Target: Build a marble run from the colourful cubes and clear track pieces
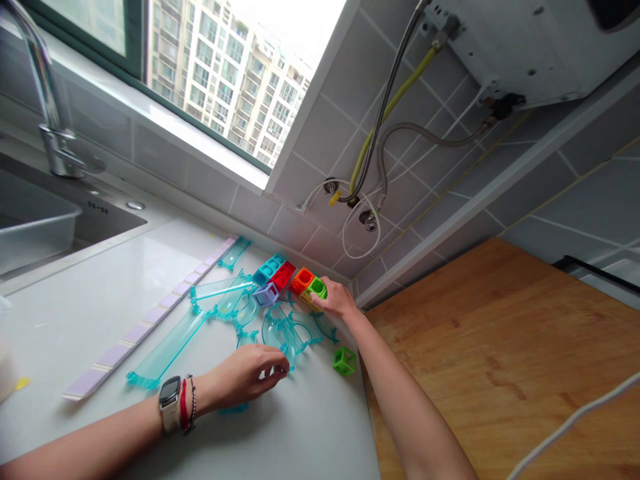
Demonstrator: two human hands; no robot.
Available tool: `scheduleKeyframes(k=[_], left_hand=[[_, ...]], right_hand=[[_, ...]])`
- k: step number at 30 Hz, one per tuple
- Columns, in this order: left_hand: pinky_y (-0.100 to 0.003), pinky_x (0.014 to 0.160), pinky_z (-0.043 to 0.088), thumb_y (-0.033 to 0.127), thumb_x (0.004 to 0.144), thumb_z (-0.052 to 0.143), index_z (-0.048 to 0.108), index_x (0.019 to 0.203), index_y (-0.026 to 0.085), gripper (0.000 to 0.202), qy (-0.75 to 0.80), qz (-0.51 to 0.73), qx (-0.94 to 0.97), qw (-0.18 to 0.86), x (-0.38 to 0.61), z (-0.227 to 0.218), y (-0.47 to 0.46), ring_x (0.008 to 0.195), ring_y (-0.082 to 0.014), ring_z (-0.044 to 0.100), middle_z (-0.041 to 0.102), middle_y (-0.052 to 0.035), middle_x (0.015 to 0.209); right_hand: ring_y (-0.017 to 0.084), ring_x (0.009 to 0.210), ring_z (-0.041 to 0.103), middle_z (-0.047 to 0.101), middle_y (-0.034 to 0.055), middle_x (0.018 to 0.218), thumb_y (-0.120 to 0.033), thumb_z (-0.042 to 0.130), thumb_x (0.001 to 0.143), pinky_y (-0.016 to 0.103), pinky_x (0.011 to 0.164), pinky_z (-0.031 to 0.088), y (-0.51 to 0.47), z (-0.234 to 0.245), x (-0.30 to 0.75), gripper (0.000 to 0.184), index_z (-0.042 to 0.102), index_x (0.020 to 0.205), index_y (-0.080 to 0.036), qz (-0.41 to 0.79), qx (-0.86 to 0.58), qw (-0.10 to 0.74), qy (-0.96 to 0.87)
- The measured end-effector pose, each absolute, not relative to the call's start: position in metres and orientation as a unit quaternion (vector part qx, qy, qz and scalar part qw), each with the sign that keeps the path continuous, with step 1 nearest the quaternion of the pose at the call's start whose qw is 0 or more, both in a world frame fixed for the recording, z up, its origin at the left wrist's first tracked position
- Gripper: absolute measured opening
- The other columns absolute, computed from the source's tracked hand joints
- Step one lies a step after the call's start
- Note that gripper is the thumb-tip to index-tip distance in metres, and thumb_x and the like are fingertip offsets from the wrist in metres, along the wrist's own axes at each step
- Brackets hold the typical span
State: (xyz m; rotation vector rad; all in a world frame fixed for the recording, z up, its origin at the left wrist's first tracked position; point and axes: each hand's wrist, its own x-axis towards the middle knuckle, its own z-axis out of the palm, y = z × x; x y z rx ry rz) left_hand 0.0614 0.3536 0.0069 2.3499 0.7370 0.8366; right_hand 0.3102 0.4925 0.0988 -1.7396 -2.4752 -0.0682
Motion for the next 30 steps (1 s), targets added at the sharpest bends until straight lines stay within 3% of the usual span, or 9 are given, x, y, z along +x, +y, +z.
scheduleKeyframes(k=[6, 10, 13, 18, 21, 24, 30], left_hand=[[-0.028, 0.072, 0.050, 0.022, 0.096, 0.055, 0.069, 0.102, 0.022, 0.016, 0.274, 0.336, 0.852, 0.294, 0.061, 0.009, 0.354, 0.077, -0.0178, 0.069, 0.075, -0.0030, 0.090], [-0.029, 0.072, 0.054, 0.032, 0.098, 0.056, 0.068, 0.108, 0.022, 0.019, 0.299, 0.387, 0.786, 0.379, 0.060, 0.015, 0.355, 0.080, -0.0183, 0.068, 0.074, -0.0055, 0.095], [-0.032, 0.077, 0.059, 0.042, 0.098, 0.059, 0.063, 0.121, 0.022, 0.031, 0.327, 0.446, 0.708, 0.440, 0.059, 0.017, 0.358, 0.097, -0.0226, 0.069, 0.071, -0.0098, 0.112], [-0.050, 0.109, 0.050, 0.046, 0.090, 0.072, 0.045, 0.145, 0.027, 0.065, 0.341, 0.549, 0.579, 0.498, 0.058, 0.020, 0.366, 0.133, -0.0319, 0.056, 0.052, -0.0150, 0.150], [-0.051, 0.102, 0.054, 0.051, 0.084, 0.077, 0.039, 0.150, 0.024, 0.081, 0.305, 0.545, 0.485, 0.612, 0.057, 0.027, 0.368, 0.132, -0.0372, 0.058, 0.056, -0.0178, 0.148], [-0.047, 0.090, 0.060, 0.056, 0.083, 0.076, 0.053, 0.139, 0.018, 0.072, 0.285, 0.505, 0.423, 0.697, 0.055, 0.037, 0.367, 0.119, -0.0392, 0.068, 0.070, -0.0175, 0.129], [-0.039, 0.079, 0.062, 0.056, 0.078, 0.081, 0.062, 0.125, 0.017, 0.064, 0.328, 0.509, 0.400, 0.688, 0.056, 0.046, 0.363, 0.103, -0.0338, 0.075, 0.076, -0.0145, 0.117]], right_hand=[[0.024, 0.077, 0.069, 0.073, 0.0035, 0.081, -0.055, 0.060, 0.087, 0.028, 0.068, 0.047, 0.492, 0.102, 0.326, 0.035, 0.065, 0.101, -0.024, 0.022, -0.595, 0.164, -0.786], [0.022, 0.073, 0.066, 0.069, 0.0023, 0.077, -0.059, 0.058, 0.087, 0.029, 0.066, 0.049, 0.478, 0.111, 0.333, 0.038, 0.063, 0.092, -0.022, 0.086, -0.601, 0.304, -0.734], [0.021, 0.070, 0.064, 0.069, 0.0022, 0.084, -0.060, 0.058, 0.087, 0.029, 0.064, 0.051, 0.452, 0.113, 0.327, 0.041, 0.062, 0.097, -0.022, 0.204, -0.580, 0.429, -0.662], [0.022, 0.082, 0.068, 0.072, 0.0007, 0.094, -0.054, 0.053, 0.093, 0.030, 0.073, 0.054, 0.384, 0.091, 0.288, 0.034, 0.061, 0.108, -0.025, 0.368, -0.510, 0.564, -0.535], [0.023, 0.089, 0.069, 0.072, 0.0011, 0.103, -0.052, 0.049, 0.096, 0.033, 0.076, 0.055, 0.346, 0.070, 0.260, 0.034, 0.059, 0.117, -0.027, 0.450, -0.481, 0.570, -0.491], [0.024, 0.101, 0.068, 0.072, 0.0007, 0.113, -0.047, 0.051, 0.098, 0.034, 0.085, 0.054, 0.324, 0.059, 0.244, 0.032, 0.059, 0.122, -0.028, 0.458, -0.470, 0.566, -0.499], [0.025, 0.114, 0.065, 0.071, 0.0016, 0.121, -0.056, 0.056, 0.097, 0.036, 0.101, 0.048, 0.328, 0.061, 0.239, 0.040, 0.062, 0.124, -0.028, 0.410, -0.528, 0.544, -0.508]])
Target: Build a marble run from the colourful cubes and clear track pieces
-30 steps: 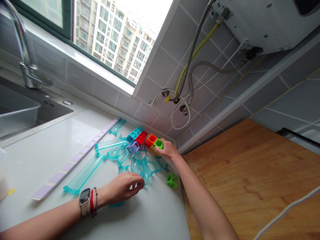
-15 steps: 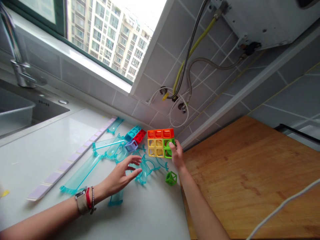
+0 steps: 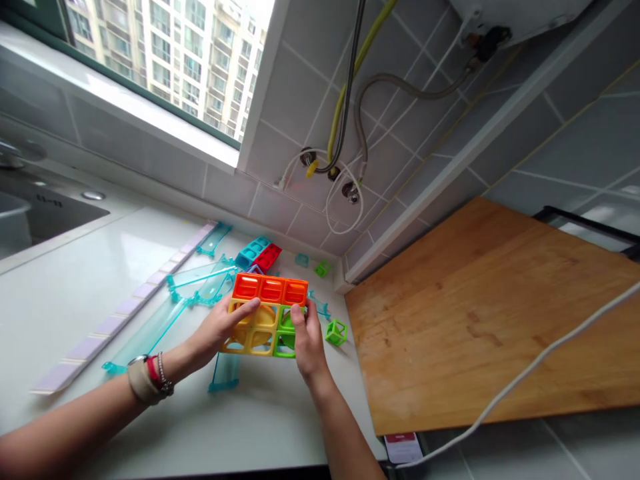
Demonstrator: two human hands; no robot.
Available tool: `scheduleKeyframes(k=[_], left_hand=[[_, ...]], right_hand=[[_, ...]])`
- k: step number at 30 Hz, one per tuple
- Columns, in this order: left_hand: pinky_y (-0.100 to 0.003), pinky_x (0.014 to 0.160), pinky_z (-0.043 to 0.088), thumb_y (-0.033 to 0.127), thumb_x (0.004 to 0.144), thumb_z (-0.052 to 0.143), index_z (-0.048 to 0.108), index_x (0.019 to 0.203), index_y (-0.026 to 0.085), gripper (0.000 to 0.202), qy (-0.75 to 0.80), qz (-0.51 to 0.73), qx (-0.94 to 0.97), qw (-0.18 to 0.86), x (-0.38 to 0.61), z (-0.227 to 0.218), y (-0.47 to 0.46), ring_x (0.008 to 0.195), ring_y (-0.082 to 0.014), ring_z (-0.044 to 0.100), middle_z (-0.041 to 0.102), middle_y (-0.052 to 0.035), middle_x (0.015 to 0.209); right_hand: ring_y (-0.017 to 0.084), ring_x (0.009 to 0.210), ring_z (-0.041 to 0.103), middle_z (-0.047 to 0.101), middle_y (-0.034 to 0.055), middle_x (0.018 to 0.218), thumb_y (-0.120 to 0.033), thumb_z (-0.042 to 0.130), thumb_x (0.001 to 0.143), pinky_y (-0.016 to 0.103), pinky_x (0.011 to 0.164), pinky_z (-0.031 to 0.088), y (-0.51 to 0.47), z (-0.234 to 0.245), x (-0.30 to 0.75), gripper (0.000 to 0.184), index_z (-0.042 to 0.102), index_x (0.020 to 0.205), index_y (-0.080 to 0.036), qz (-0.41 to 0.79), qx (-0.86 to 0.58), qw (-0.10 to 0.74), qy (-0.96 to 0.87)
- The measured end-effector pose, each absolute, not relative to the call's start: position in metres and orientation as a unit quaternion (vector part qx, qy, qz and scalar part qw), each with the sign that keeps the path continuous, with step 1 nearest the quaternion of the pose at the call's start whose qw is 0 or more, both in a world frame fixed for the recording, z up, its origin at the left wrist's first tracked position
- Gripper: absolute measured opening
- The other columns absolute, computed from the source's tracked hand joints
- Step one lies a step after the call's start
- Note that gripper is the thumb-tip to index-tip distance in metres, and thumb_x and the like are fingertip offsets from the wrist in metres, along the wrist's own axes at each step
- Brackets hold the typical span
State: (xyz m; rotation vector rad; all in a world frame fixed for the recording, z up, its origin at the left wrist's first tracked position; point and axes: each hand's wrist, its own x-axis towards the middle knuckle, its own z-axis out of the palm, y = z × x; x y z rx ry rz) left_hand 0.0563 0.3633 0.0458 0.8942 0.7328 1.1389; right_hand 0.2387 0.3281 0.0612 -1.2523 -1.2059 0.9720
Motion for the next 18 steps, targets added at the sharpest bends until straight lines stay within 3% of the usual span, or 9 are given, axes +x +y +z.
scheduleKeyframes(k=[3, 7, 12, 18], left_hand=[[-0.038, 0.078, 0.063, 0.052, 0.075, 0.085, 0.065, 0.123, 0.016, 0.063, 0.328, 0.534, 0.423, 0.654, 0.058, 0.042, 0.364, 0.101, -0.0335, 0.076, 0.079, -0.0129, 0.109], [-0.036, 0.077, 0.063, 0.048, 0.076, 0.085, 0.064, 0.121, 0.017, 0.058, 0.328, 0.547, 0.448, 0.627, 0.057, 0.037, 0.365, 0.103, -0.0336, 0.075, 0.077, -0.0131, 0.115], [-0.032, 0.069, 0.060, 0.049, 0.080, 0.081, 0.063, 0.112, 0.018, 0.048, 0.337, 0.530, 0.499, 0.597, 0.055, 0.040, 0.364, 0.083, -0.0254, 0.075, 0.077, -0.0077, 0.100], [-0.029, 0.064, 0.057, 0.052, 0.079, 0.080, 0.060, 0.112, 0.020, 0.050, 0.355, 0.515, 0.520, 0.582, 0.050, 0.045, 0.363, 0.075, -0.0228, 0.072, 0.076, -0.0061, 0.096]], right_hand=[[0.025, 0.117, 0.064, 0.072, 0.0025, 0.120, -0.060, 0.054, 0.097, 0.036, 0.105, 0.047, 0.333, 0.060, 0.235, 0.041, 0.064, 0.120, -0.028, 0.374, -0.542, 0.552, -0.511], [0.024, 0.112, 0.066, 0.074, 0.0019, 0.112, -0.061, 0.056, 0.096, 0.037, 0.104, 0.049, 0.335, 0.056, 0.230, 0.040, 0.068, 0.113, -0.028, 0.381, -0.527, 0.584, -0.487], [0.027, 0.089, 0.073, 0.075, 0.0042, 0.084, -0.070, 0.059, 0.090, 0.037, 0.075, 0.060, 0.337, 0.050, 0.236, 0.051, 0.070, 0.107, -0.023, 0.498, -0.504, 0.595, -0.379], [0.023, 0.061, 0.071, 0.073, 0.0056, 0.070, -0.079, 0.059, 0.083, 0.032, 0.052, 0.056, 0.337, 0.037, 0.250, 0.060, 0.068, 0.083, -0.019, 0.589, -0.482, 0.579, -0.292]])
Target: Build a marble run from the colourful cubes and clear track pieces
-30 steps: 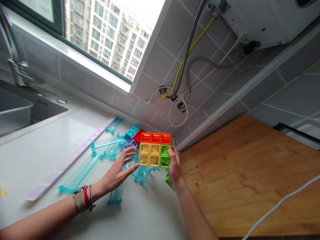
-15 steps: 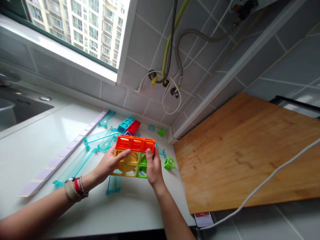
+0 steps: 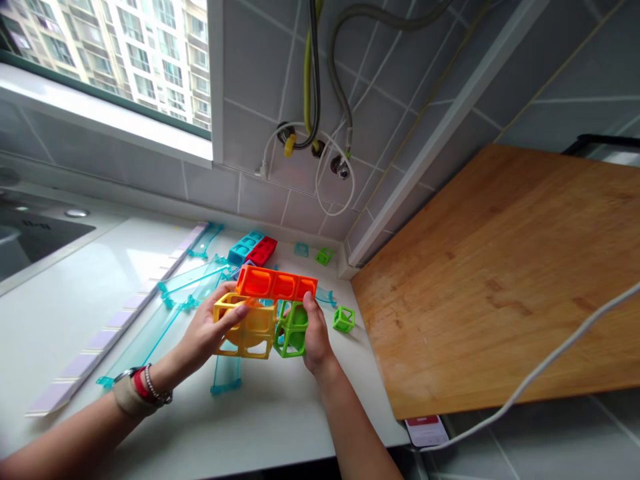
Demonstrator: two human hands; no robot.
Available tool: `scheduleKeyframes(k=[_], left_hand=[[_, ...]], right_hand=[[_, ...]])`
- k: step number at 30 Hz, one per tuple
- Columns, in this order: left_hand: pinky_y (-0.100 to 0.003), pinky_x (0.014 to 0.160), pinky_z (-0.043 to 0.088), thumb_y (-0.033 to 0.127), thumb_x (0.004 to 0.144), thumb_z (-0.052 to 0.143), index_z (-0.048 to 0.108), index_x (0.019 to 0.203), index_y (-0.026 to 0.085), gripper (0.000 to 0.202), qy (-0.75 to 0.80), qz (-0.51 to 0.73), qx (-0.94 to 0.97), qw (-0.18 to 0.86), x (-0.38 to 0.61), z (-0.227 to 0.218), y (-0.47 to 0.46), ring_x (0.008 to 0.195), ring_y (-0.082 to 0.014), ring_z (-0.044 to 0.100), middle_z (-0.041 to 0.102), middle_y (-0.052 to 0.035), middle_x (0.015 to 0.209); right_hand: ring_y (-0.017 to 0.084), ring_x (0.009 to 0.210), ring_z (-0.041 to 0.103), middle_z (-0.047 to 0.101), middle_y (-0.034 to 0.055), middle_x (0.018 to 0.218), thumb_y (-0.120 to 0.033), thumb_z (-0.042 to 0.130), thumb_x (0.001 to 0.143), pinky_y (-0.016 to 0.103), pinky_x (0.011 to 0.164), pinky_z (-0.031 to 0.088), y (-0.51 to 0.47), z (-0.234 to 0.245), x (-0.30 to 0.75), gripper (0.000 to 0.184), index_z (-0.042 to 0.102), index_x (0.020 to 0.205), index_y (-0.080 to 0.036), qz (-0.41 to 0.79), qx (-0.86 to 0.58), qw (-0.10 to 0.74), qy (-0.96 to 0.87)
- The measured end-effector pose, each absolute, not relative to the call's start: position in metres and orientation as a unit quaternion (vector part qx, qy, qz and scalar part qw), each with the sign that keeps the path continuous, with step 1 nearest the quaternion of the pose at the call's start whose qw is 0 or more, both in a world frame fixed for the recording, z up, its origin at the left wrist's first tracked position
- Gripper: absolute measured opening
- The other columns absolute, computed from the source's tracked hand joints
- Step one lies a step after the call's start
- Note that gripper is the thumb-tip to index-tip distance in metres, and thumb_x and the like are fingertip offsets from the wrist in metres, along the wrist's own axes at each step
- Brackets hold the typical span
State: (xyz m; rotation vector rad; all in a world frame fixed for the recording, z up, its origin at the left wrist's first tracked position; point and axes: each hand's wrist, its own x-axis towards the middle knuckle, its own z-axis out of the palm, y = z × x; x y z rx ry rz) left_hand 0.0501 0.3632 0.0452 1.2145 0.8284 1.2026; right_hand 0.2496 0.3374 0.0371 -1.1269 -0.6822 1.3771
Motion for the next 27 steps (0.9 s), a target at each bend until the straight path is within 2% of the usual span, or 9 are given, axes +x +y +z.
scheduleKeyframes(k=[5, 11, 15, 19, 23, 27], left_hand=[[-0.031, 0.063, 0.059, 0.055, 0.077, 0.081, 0.062, 0.118, 0.021, 0.057, 0.396, 0.520, 0.496, 0.572, 0.045, 0.043, 0.368, 0.075, -0.0244, 0.073, 0.073, -0.0057, 0.095], [-0.028, 0.055, 0.059, 0.058, 0.076, 0.079, 0.063, 0.119, 0.024, 0.057, 0.406, 0.538, 0.401, 0.620, 0.042, 0.049, 0.374, 0.068, -0.0204, 0.070, 0.071, -0.0022, 0.092], [-0.032, 0.057, 0.061, 0.057, 0.075, 0.078, 0.064, 0.121, 0.023, 0.058, 0.418, 0.525, 0.351, 0.653, 0.043, 0.050, 0.377, 0.071, -0.0219, 0.071, 0.072, -0.0027, 0.097], [-0.027, 0.056, 0.058, 0.054, 0.076, 0.078, 0.065, 0.117, 0.021, 0.054, 0.415, 0.527, 0.346, 0.657, 0.043, 0.049, 0.380, 0.068, -0.0181, 0.069, 0.071, -0.0015, 0.095], [-0.027, 0.060, 0.058, 0.054, 0.077, 0.077, 0.065, 0.115, 0.021, 0.052, 0.402, 0.516, 0.357, 0.667, 0.043, 0.049, 0.381, 0.072, -0.0186, 0.070, 0.070, -0.0019, 0.095], [-0.028, 0.063, 0.058, 0.055, 0.080, 0.075, 0.066, 0.117, 0.021, 0.051, 0.399, 0.512, 0.371, 0.664, 0.043, 0.046, 0.380, 0.071, -0.0173, 0.069, 0.069, -0.0016, 0.094]], right_hand=[[0.019, 0.056, 0.067, 0.073, 0.0062, 0.070, -0.080, 0.057, 0.083, 0.029, 0.046, 0.051, 0.338, 0.030, 0.262, 0.062, 0.067, 0.077, -0.020, 0.616, -0.435, 0.610, -0.241], [0.018, 0.053, 0.062, 0.071, 0.0049, 0.071, -0.085, 0.050, 0.084, 0.029, 0.045, 0.047, 0.346, 0.027, 0.276, 0.064, 0.065, 0.078, -0.023, 0.568, -0.396, 0.694, -0.198], [0.024, 0.070, 0.069, 0.073, 0.0060, 0.082, -0.081, 0.048, 0.087, 0.034, 0.058, 0.055, 0.348, 0.026, 0.282, 0.062, 0.066, 0.097, -0.023, 0.485, -0.440, 0.720, -0.229], [0.023, 0.088, 0.067, 0.072, 0.0042, 0.096, -0.065, 0.062, 0.089, 0.034, 0.079, 0.056, 0.330, 0.024, 0.292, 0.045, 0.063, 0.109, -0.024, 0.339, -0.506, 0.730, -0.309], [0.021, 0.087, 0.064, 0.069, 0.0033, 0.096, -0.054, 0.068, 0.090, 0.033, 0.080, 0.054, 0.292, 0.016, 0.309, 0.036, 0.060, 0.108, -0.025, 0.236, -0.556, 0.708, -0.365], [0.023, 0.092, 0.065, 0.068, 0.0057, 0.103, -0.052, 0.069, 0.090, 0.037, 0.084, 0.055, 0.257, 0.004, 0.325, 0.037, 0.059, 0.113, -0.024, 0.169, -0.599, 0.682, -0.384]])
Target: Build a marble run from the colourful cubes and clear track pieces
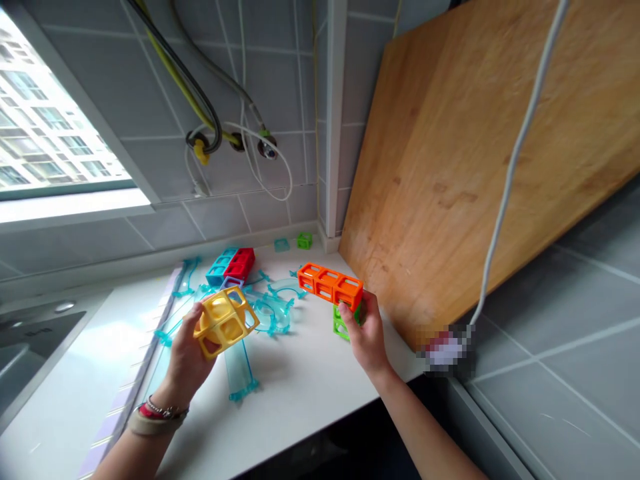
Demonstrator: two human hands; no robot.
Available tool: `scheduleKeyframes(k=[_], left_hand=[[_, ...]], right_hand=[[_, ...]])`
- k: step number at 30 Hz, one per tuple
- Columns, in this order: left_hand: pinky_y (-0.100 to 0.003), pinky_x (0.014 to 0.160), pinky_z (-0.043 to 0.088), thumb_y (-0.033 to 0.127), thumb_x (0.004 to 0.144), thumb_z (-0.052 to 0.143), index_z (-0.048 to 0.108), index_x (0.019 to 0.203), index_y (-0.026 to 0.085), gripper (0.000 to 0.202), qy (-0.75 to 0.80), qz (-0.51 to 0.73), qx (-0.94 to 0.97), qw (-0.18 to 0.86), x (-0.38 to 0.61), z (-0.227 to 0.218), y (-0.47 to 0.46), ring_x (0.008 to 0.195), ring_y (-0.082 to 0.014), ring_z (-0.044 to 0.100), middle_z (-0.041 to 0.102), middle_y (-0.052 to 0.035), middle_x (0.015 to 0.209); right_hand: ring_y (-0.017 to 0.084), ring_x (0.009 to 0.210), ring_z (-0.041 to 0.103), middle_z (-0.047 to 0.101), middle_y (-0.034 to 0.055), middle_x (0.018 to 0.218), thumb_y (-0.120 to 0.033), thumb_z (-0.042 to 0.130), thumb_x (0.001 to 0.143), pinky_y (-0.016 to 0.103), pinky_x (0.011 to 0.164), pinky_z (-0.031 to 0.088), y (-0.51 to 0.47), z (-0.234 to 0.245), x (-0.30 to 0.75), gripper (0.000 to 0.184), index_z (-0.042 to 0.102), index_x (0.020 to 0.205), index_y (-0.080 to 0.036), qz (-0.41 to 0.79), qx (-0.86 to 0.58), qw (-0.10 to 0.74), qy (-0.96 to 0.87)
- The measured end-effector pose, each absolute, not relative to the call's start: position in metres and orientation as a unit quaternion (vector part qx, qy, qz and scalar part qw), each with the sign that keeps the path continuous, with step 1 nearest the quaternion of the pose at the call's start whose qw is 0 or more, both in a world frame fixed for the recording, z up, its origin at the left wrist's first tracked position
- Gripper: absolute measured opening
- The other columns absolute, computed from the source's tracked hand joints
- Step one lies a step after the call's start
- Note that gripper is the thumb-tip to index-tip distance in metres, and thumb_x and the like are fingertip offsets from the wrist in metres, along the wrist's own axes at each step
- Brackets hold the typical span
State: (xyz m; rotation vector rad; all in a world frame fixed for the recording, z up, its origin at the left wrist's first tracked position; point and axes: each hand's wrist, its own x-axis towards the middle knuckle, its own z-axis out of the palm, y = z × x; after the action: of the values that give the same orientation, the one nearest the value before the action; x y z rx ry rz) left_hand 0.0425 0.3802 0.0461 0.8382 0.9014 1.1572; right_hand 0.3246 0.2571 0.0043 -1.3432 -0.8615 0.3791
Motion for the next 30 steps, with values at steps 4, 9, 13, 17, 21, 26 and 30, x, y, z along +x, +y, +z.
scheduleKeyframes(k=[4, 9, 13, 17, 21, 26, 30], left_hand=[[-0.027, 0.064, 0.058, 0.052, 0.080, 0.076, 0.066, 0.117, 0.021, 0.049, 0.388, 0.509, 0.372, 0.672, 0.042, 0.042, 0.381, 0.070, -0.0163, 0.068, 0.068, -0.0003, 0.092], [-0.022, 0.056, 0.052, 0.050, 0.079, 0.077, 0.066, 0.114, 0.022, 0.046, 0.390, 0.516, 0.379, 0.662, 0.042, 0.041, 0.381, 0.066, -0.0135, 0.066, 0.068, 0.0008, 0.093], [-0.022, 0.058, 0.052, 0.050, 0.078, 0.078, 0.066, 0.113, 0.021, 0.047, 0.389, 0.522, 0.379, 0.658, 0.042, 0.040, 0.382, 0.068, -0.0139, 0.067, 0.069, 0.0004, 0.092], [-0.022, 0.057, 0.053, 0.051, 0.080, 0.076, 0.065, 0.116, 0.020, 0.049, 0.381, 0.515, 0.392, 0.660, 0.042, 0.042, 0.382, 0.068, -0.0143, 0.068, 0.069, -0.0003, 0.093], [-0.026, 0.062, 0.056, 0.054, 0.079, 0.077, 0.065, 0.116, 0.020, 0.052, 0.386, 0.515, 0.395, 0.655, 0.044, 0.045, 0.378, 0.069, -0.0162, 0.070, 0.069, -0.0004, 0.092], [-0.028, 0.062, 0.058, 0.051, 0.080, 0.080, 0.060, 0.123, 0.022, 0.056, 0.366, 0.498, 0.419, 0.665, 0.046, 0.045, 0.374, 0.071, -0.0182, 0.071, 0.069, -0.0023, 0.097], [-0.029, 0.070, 0.060, 0.039, 0.072, 0.089, 0.054, 0.133, 0.022, 0.072, 0.328, 0.471, 0.464, 0.674, 0.045, 0.042, 0.370, 0.081, -0.0209, 0.073, 0.070, -0.0053, 0.104]], right_hand=[[0.024, 0.093, 0.067, 0.070, 0.0068, 0.104, -0.049, 0.071, 0.088, 0.038, 0.084, 0.056, 0.244, -0.002, 0.332, 0.038, 0.059, 0.113, -0.024, 0.162, -0.606, 0.671, -0.396], [0.027, 0.098, 0.069, 0.073, 0.0083, 0.110, -0.049, 0.076, 0.083, 0.040, 0.088, 0.056, 0.247, 0.006, 0.333, 0.043, 0.064, 0.115, -0.024, 0.165, -0.631, 0.621, -0.435], [0.029, 0.097, 0.070, 0.075, 0.0090, 0.110, -0.049, 0.076, 0.083, 0.043, 0.091, 0.056, 0.251, 0.013, 0.336, 0.043, 0.068, 0.115, -0.022, 0.123, -0.671, 0.560, -0.470], [0.030, 0.102, 0.070, 0.074, 0.0105, 0.114, -0.051, 0.076, 0.084, 0.045, 0.095, 0.056, 0.255, 0.008, 0.344, 0.047, 0.067, 0.121, -0.023, 0.092, -0.689, 0.524, -0.492], [0.033, 0.122, 0.062, 0.065, 0.0146, 0.133, -0.050, 0.078, 0.082, 0.052, 0.105, 0.051, 0.246, 0.008, 0.345, 0.069, 0.053, 0.141, -0.022, 0.029, -0.675, 0.515, -0.528], [0.034, 0.135, 0.052, 0.053, 0.0157, 0.143, -0.030, 0.068, 0.091, 0.059, 0.114, 0.042, 0.229, 0.032, 0.304, 0.061, 0.046, 0.148, -0.027, -0.111, -0.591, 0.556, -0.574], [0.030, 0.120, 0.063, 0.059, 0.0132, 0.138, -0.036, 0.069, 0.092, 0.049, 0.099, 0.056, 0.245, 0.050, 0.253, 0.055, 0.051, 0.144, -0.028, 0.124, -0.547, 0.483, -0.672]])
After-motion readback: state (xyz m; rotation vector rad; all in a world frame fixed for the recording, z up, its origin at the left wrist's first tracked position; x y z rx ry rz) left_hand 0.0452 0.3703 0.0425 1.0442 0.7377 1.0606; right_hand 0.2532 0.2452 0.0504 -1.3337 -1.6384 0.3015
